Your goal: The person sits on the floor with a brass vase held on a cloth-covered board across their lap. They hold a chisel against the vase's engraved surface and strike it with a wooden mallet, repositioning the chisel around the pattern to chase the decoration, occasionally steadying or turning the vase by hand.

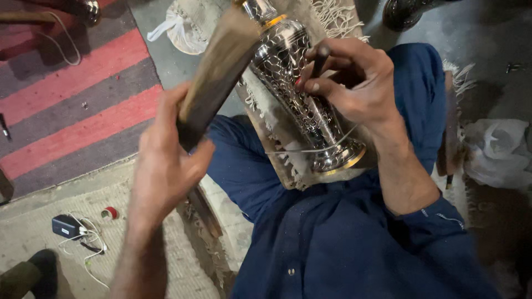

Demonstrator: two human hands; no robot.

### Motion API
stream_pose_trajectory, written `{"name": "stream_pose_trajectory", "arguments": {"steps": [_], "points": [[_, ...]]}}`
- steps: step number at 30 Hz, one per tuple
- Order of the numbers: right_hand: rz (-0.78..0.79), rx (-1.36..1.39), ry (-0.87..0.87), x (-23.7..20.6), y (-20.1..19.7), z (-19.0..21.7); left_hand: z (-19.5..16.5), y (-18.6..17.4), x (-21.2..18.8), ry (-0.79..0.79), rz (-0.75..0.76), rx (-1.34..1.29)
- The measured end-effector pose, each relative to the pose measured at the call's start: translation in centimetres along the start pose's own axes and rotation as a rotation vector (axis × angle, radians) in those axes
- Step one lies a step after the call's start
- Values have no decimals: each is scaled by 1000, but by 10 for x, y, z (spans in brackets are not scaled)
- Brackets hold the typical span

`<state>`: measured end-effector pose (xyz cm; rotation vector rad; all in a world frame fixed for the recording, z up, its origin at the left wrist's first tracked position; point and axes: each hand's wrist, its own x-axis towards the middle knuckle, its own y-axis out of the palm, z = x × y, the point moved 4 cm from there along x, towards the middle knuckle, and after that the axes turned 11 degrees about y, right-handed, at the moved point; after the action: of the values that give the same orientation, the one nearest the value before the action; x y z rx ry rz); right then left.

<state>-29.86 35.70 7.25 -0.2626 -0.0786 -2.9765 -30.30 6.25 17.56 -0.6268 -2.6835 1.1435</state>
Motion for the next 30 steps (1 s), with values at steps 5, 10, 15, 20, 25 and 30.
{"name": "stream_pose_trajectory", "arguments": {"steps": [5,10,15,20,25,30], "points": [[-22,-35,-25,2,-2,1,-37,-19,36,283,62,191],[-61,-113,-26,3,-1,2,-49,-23,53,322,114,534],[-73,-89,-38,1,0,4,-57,-22,61,423,52,360],[-57,-131,-31,2,-1,3,-62,-20,63,443,132,701],[-60,-104,-62,3,-3,0,-63,-20,63,425,118,631],[-37,-127,-80,4,-2,0,-64,-24,63,456,82,530]]}}
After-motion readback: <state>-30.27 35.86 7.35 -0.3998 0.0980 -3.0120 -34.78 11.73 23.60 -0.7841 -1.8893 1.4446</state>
